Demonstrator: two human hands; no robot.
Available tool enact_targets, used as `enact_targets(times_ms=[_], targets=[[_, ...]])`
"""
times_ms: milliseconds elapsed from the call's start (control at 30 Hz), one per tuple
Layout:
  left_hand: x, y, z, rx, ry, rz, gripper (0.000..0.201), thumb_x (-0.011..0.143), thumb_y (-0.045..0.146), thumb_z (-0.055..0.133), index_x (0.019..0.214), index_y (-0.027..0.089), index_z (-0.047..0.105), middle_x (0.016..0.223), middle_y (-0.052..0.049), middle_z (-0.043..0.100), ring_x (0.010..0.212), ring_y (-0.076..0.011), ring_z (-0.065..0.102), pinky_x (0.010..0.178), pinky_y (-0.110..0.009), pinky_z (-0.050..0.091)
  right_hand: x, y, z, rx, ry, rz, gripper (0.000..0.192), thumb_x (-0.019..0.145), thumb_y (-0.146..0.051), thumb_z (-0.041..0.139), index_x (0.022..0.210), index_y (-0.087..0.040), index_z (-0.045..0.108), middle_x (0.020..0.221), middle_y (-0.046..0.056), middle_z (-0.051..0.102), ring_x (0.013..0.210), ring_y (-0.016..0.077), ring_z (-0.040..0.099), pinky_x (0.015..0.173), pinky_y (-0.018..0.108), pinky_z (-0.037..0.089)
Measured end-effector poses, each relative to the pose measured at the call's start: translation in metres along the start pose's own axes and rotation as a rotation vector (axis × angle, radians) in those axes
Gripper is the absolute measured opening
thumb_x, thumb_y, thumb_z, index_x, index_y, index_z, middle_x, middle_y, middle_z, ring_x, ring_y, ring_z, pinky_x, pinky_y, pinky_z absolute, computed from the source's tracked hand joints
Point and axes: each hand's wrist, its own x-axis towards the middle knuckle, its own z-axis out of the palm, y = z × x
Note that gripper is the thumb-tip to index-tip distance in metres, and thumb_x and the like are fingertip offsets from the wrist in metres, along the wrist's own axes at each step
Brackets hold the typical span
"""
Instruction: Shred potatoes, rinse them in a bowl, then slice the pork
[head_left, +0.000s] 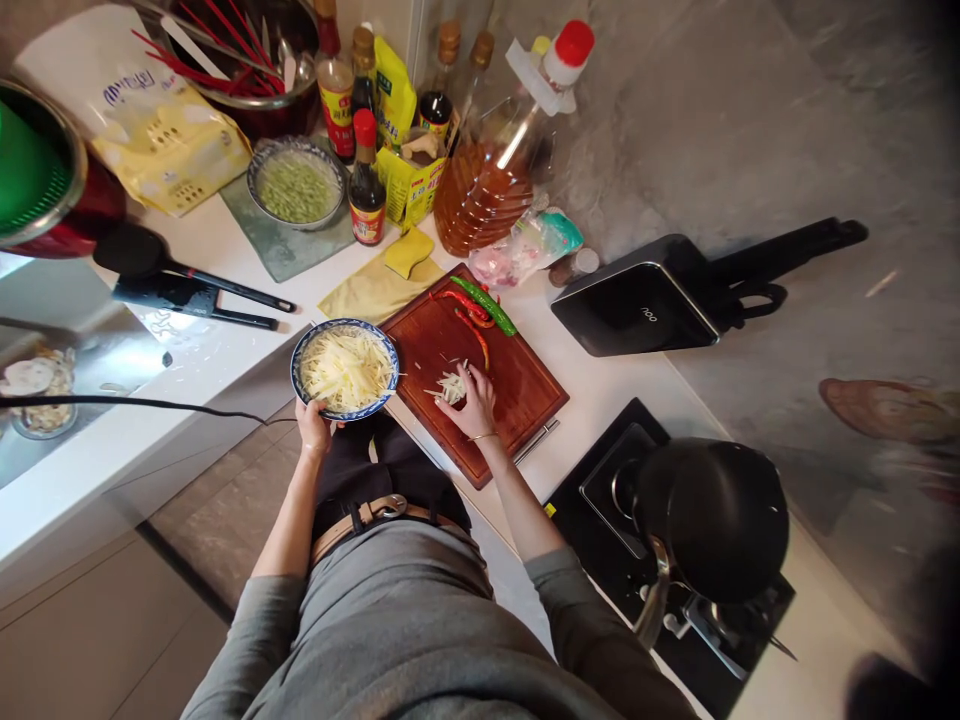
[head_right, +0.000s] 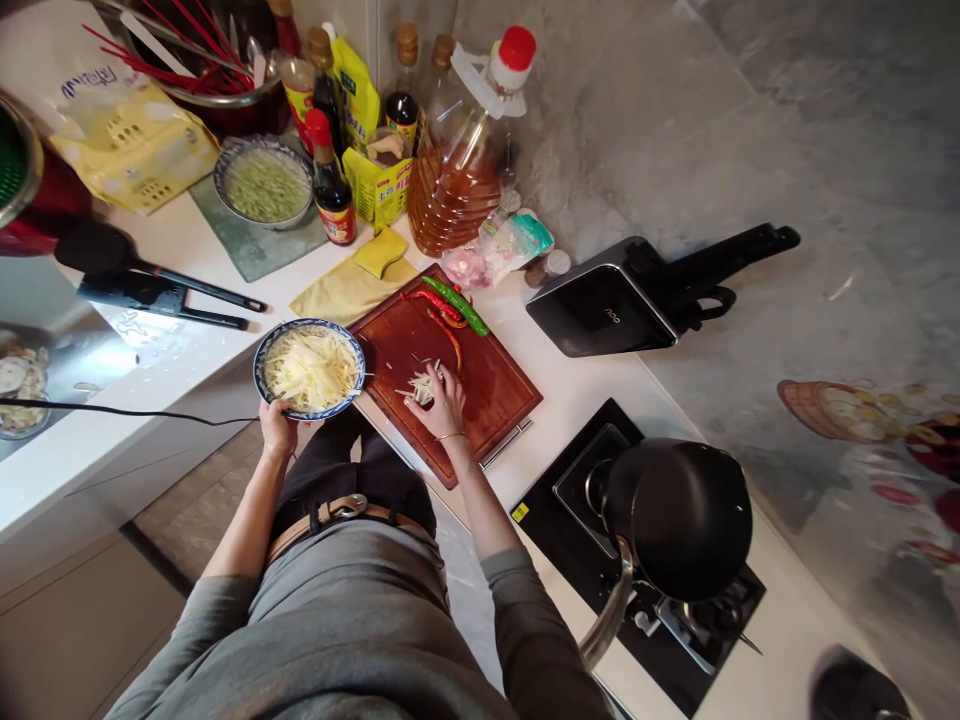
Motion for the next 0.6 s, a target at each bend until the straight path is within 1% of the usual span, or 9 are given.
enact_targets(times_ms=[33,67,100,133,200,300,433,500,600], targets=[[0.000,-0.001,0.002,-0.003,-0.009,-0.004,0.037,0.052,0.021,0.050,0.089,0.018,0.050,0.074,0.002,0.060,0.042,-0.0090,0.051,0.029,-0.016,0.032,-0.003,0.000,-0.004,-0.020,-0.027,0.062,0.085,0.071,-0.049,0.063,0.143,-0.025,0.026,0.143,0.013,0.031,0.126,0.0320,0.033,0.094,0.049,0.036],[-0.001,-0.001,0.005,-0.005,-0.018,-0.005,0.037,0.052,0.021,0.050,0.088,0.018,0.050,0.074,0.002,0.060,0.042,-0.0094,0.052,0.029,-0.016,0.031,-0.003,-0.001,-0.007,-0.036,-0.073,0.110,0.096,0.066,-0.051,0.067,0.145,-0.026,0.019,0.145,0.014,0.026,0.125,0.0344,0.033,0.092,0.050,0.037],[-0.001,-0.002,0.007,-0.004,-0.029,-0.005,0.036,0.052,0.021,0.049,0.088,0.018,0.049,0.073,0.002,0.060,0.042,-0.0095,0.052,0.029,-0.016,0.031,-0.001,-0.002,-0.009,-0.048,-0.125,0.135,0.100,0.062,-0.051,0.070,0.145,-0.028,0.017,0.145,0.014,0.023,0.123,0.0354,0.034,0.090,0.050,0.038],[-0.002,-0.002,0.009,-0.001,-0.039,-0.005,0.035,0.052,0.021,0.049,0.087,0.018,0.049,0.072,0.002,0.060,0.041,-0.0094,0.051,0.029,-0.016,0.031,0.002,-0.004,-0.010,-0.054,-0.172,0.140,0.100,0.060,-0.048,0.072,0.143,-0.029,0.020,0.143,0.014,0.024,0.121,0.0351,0.035,0.089,0.049,0.038],[-0.003,-0.004,0.012,0.011,-0.060,-0.006,0.032,0.053,0.021,0.049,0.085,0.018,0.049,0.067,0.003,0.059,0.037,-0.0086,0.049,0.028,-0.016,0.031,0.012,-0.011,-0.010,-0.061,-0.220,0.115,0.087,0.060,-0.040,0.074,0.136,-0.029,0.034,0.135,0.013,0.031,0.116,0.0319,0.039,0.088,0.044,0.039],[-0.004,-0.008,0.014,0.034,-0.089,-0.018,0.030,0.053,0.020,0.049,0.083,0.018,0.048,0.063,0.005,0.057,0.034,-0.0069,0.045,0.028,-0.017,0.032,0.026,-0.023,-0.006,-0.098,-0.223,0.086,0.062,0.063,-0.027,0.072,0.120,-0.024,0.048,0.120,0.011,0.039,0.106,0.0269,0.044,0.087,0.039,0.040],[-0.006,-0.014,0.013,0.058,-0.109,-0.040,0.033,0.053,0.019,0.051,0.085,0.018,0.049,0.063,0.006,0.058,0.034,-0.0057,0.044,0.029,-0.016,0.034,0.034,-0.031,0.002,-0.185,-0.230,0.075,0.033,0.077,-0.013,0.057,0.109,-0.020,0.054,0.114,0.012,0.044,0.097,0.0227,0.049,0.081,0.034,0.043],[-0.008,-0.018,0.013,0.072,-0.125,-0.043,0.034,0.053,0.018,0.050,0.087,0.018,0.050,0.061,0.006,0.057,0.034,-0.0059,0.044,0.030,-0.016,0.035,0.037,-0.029,0.002,-0.181,-0.241,0.052,0.025,0.081,-0.010,0.050,0.103,-0.020,0.058,0.109,0.011,0.048,0.091,0.0201,0.052,0.078,0.032,0.044],[-0.010,-0.023,0.014,0.094,-0.165,-0.051,0.039,0.054,0.017,0.050,0.093,0.019,0.052,0.058,0.006,0.055,0.034,-0.0069,0.045,0.030,-0.017,0.035,0.041,-0.022,-0.006,-0.074,-0.231,0.071,0.017,0.077,-0.011,0.053,0.090,-0.018,0.062,0.098,0.008,0.054,0.079,0.0165,0.054,0.075,0.029,0.045]])
